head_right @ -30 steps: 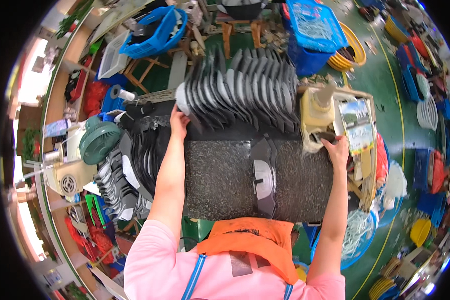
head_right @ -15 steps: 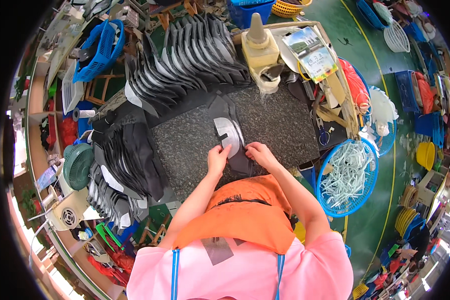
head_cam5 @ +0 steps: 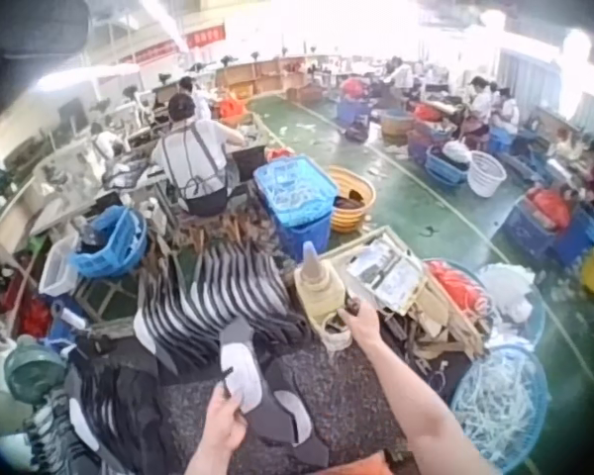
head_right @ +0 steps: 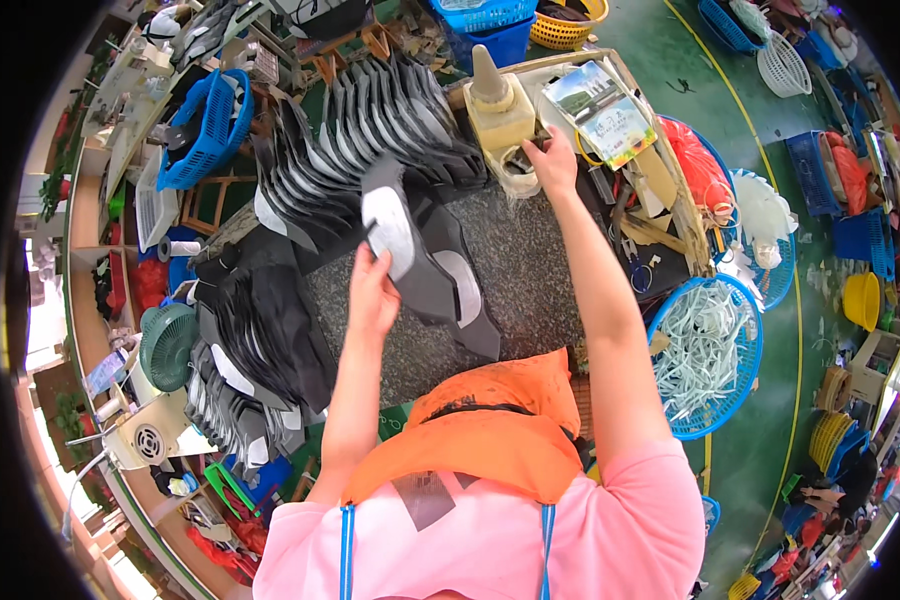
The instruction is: The person applies adhesive to the edges of shoe upper components using a small brush, picking up pieces from a stack and placing them back on the workspace after coating.
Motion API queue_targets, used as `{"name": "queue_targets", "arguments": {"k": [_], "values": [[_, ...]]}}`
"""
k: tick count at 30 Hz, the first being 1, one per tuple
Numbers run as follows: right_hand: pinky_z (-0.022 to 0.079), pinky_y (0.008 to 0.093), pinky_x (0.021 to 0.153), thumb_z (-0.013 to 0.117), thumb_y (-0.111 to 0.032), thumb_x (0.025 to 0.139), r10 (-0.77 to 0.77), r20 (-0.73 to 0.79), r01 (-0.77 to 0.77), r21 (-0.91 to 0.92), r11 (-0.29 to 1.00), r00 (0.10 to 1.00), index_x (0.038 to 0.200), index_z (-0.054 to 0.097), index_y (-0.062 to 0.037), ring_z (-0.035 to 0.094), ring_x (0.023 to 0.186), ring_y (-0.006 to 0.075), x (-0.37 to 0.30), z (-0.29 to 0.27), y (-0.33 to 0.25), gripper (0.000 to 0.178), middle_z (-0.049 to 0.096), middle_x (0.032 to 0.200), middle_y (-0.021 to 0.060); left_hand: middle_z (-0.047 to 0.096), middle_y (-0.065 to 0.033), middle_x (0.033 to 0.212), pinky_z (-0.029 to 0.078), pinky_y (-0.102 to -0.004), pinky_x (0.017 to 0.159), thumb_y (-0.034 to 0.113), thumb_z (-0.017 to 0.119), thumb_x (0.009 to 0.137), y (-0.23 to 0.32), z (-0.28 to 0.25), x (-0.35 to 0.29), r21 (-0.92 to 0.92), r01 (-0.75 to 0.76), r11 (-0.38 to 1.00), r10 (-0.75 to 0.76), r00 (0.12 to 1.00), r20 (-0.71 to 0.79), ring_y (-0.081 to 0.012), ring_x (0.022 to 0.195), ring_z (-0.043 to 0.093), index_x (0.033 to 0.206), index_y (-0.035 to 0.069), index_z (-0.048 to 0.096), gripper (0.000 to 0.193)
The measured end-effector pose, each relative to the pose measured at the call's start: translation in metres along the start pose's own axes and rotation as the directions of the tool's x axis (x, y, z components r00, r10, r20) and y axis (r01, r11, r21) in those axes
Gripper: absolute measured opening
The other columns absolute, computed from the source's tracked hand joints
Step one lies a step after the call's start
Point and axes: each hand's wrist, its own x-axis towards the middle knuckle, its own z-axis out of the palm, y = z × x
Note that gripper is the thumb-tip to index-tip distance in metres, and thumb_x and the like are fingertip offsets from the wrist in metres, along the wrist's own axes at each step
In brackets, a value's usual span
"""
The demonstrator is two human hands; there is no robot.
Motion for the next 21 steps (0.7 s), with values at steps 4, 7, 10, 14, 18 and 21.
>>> {"name": "queue_targets", "arguments": {"k": [4,7,10,14,18,21], "values": [[0.048,0.0381,0.066,0.061,-0.026,0.08,-0.478,0.188,0.513,-0.253,0.82,0.858,0.108,0.055,-0.0043,0.059,0.075,0.0326,-0.016,-0.014,-0.01,0.036,0.061,0.087,0.014,0.052,-0.0091,0.117,0.046,-0.0341,0.088,0.008,0.046,0.09,-0.079,-0.053,-0.036,-0.011,0.282,0.959,-0.279,0.942,-0.185,-0.0196,0.102,0.055,0.118,0.005,0.041,0.029],[0.049,0.0356,0.063,0.06,-0.024,0.081,-0.514,0.124,0.527,-0.267,0.807,0.849,0.101,0.059,-0.0038,0.061,0.073,0.0302,-0.06,-0.034,-0.016,0.028,0.062,0.084,0.014,0.056,-0.0082,0.111,0.05,-0.035,0.08,0.013,0.047,0.09,-0.096,-0.064,-0.048,-0.031,0.389,0.921,-0.386,0.896,-0.218,-0.0193,0.097,0.058,0.111,0.005,0.046,0.022],[0.05,0.0321,0.064,0.061,-0.02,0.08,0.239,0.405,-0.364,0.267,0.892,0.883,0.094,0.063,-0.0044,0.063,0.073,0.0238,-0.104,-0.033,-0.023,0.021,0.064,0.081,0.0142,0.06,-0.0065,0.101,0.053,-0.0352,0.072,0.017,0.049,0.091,-0.084,-0.059,-0.038,0.117,0.49,0.864,-0.461,0.863,-0.206,-0.018,0.089,0.06,0.104,0.006,0.049,0.017],[0.049,0.0326,0.066,0.064,-0.01,0.073,-0.285,0.469,0.171,0.271,0.947,0.836,0.093,0.065,-0.0029,0.063,0.074,0.0248,-0.137,0.037,-0.018,0.021,0.064,0.083,0.0152,0.062,-0.0042,0.093,0.053,-0.0332,0.068,0.02,0.05,0.09,-0.097,-0.074,-0.037,-0.017,0.573,0.82,-0.562,0.798,-0.219,-0.0168,0.082,0.062,0.1,0.008,0.051,0.015],[0.049,0.033,0.068,0.065,-0.008,0.07,-0.466,0.243,0.419,0.224,0.88,0.85,0.091,0.065,-0.0017,0.063,0.076,0.0259,-0.136,0.048,-0.025,0.022,0.064,0.083,0.0153,0.062,-0.0031,0.09,0.052,-0.0339,0.067,0.02,0.051,0.09,-0.108,-0.09,-0.037,0.055,0.597,0.8,-0.56,0.777,-0.287,-0.0172,0.079,0.062,0.098,0.01,0.052,0.013],[0.049,0.035,0.068,0.064,-0.007,0.071,-0.227,0.685,-0.047,0.355,0.934,0.692,0.09,0.065,-0.003,0.061,0.075,0.0294,-0.168,0.006,-0.005,0.02,0.063,0.083,0.0147,0.062,-0.0031,0.088,0.052,-0.0352,0.067,0.02,0.052,0.089,-0.112,-0.099,-0.036,0.054,0.561,0.826,-0.536,0.811,-0.235,-0.0175,0.078,0.062,0.096,0.01,0.054,0.012]]}}
